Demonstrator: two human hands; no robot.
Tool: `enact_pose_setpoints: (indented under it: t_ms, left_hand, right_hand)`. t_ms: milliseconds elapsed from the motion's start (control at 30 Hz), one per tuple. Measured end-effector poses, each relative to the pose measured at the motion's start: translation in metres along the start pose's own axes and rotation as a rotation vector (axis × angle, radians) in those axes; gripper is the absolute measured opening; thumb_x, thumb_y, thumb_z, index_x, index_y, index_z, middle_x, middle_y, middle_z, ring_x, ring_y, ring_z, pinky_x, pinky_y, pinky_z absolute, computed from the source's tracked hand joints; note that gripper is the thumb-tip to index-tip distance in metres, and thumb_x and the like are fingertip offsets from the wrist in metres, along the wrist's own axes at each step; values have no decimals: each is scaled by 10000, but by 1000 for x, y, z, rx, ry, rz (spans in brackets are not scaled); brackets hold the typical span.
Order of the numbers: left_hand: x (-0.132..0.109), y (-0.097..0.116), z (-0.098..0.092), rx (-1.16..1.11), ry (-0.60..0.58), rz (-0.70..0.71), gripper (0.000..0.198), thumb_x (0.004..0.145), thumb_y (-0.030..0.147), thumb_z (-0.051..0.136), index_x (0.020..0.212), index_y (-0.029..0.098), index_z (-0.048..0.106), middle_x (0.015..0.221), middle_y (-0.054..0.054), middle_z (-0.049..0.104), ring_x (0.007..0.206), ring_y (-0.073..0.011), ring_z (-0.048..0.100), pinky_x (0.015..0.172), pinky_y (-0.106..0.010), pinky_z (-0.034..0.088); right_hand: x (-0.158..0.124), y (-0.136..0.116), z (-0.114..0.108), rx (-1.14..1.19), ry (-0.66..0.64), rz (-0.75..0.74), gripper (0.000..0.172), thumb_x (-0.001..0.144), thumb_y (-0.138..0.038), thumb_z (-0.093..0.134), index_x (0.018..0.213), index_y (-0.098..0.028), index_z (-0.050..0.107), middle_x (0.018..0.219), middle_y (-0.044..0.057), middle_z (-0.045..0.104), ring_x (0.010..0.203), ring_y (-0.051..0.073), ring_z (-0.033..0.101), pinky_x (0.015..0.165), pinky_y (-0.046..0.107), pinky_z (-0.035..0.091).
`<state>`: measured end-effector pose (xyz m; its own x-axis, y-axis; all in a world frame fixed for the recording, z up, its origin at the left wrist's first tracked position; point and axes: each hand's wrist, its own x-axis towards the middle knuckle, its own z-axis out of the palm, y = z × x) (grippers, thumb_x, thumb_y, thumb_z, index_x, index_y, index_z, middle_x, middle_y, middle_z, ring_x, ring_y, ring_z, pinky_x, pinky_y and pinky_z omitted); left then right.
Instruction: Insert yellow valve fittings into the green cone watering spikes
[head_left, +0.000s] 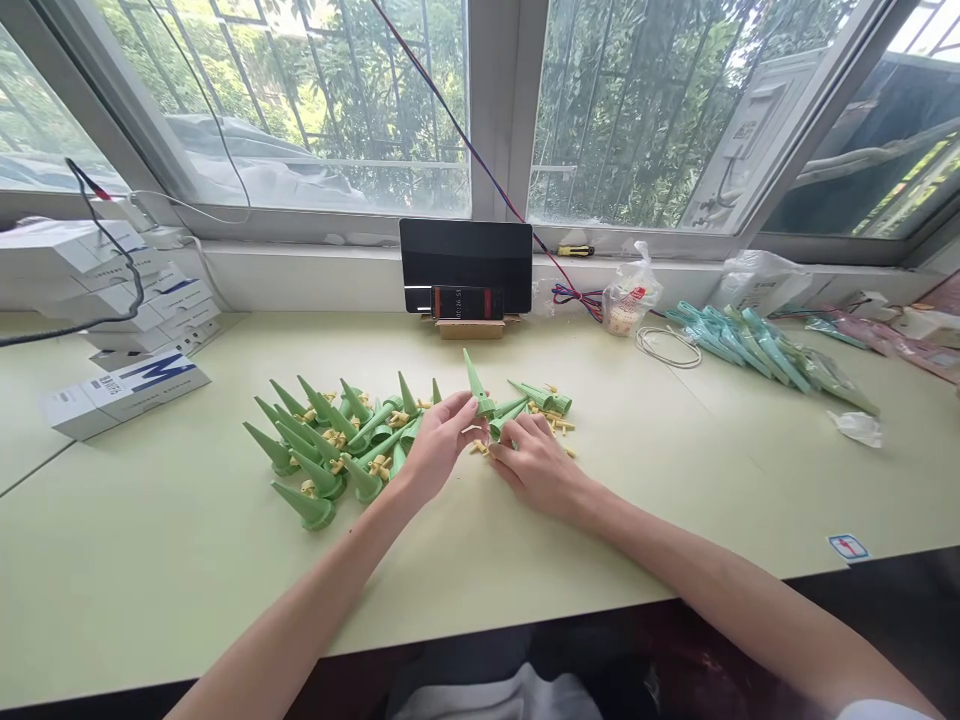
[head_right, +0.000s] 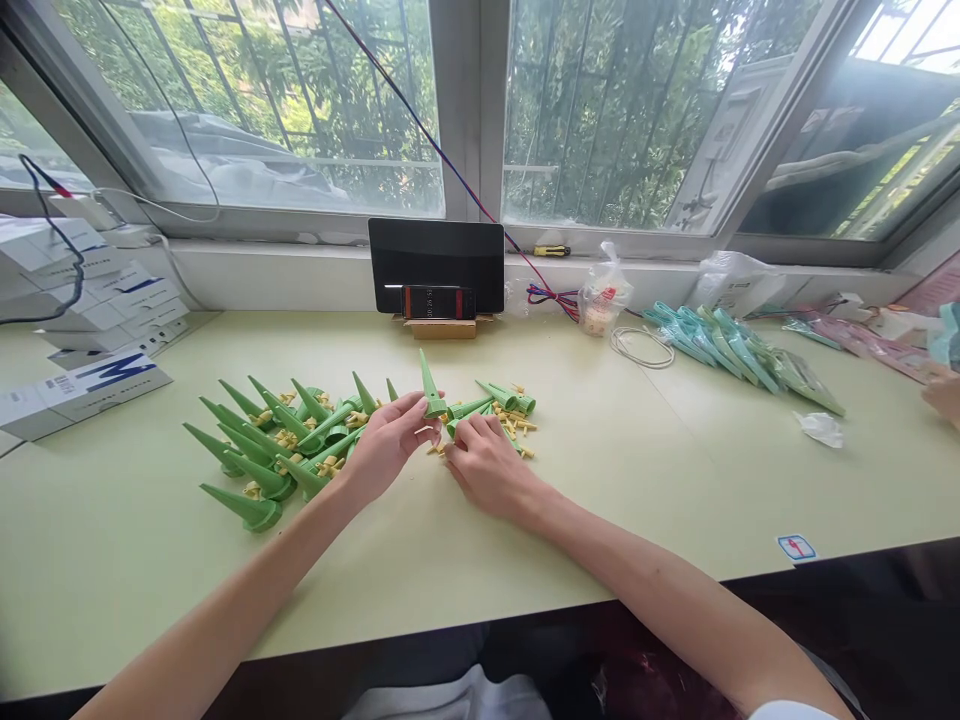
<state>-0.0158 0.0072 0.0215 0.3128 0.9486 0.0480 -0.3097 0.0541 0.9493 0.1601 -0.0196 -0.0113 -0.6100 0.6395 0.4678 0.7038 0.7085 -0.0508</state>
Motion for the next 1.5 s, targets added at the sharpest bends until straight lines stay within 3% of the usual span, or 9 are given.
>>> enact_pose_setpoints:
  t_ms: [967,1500]
  left_hand:
    - [-3,0,2,31,-27,-15,243,842,399,684,863,158,661,833,-14,552,680,-107,510,700,-271,459]
    - [-3,2,4,83,-17,0,256,834,408,682,859,156,649,837,-31,558,690,-122,507,694,-274,474]
  right_hand:
    - [1,0,5,-66,10,18,262,999,-128,411,889,-138,648,845,86,538,843,218,410,795,346,357]
    - [2,-3,4,46,112,11,245,989,-134,430,852,-168,631,829,79,534,817,207,403,770,341,394]
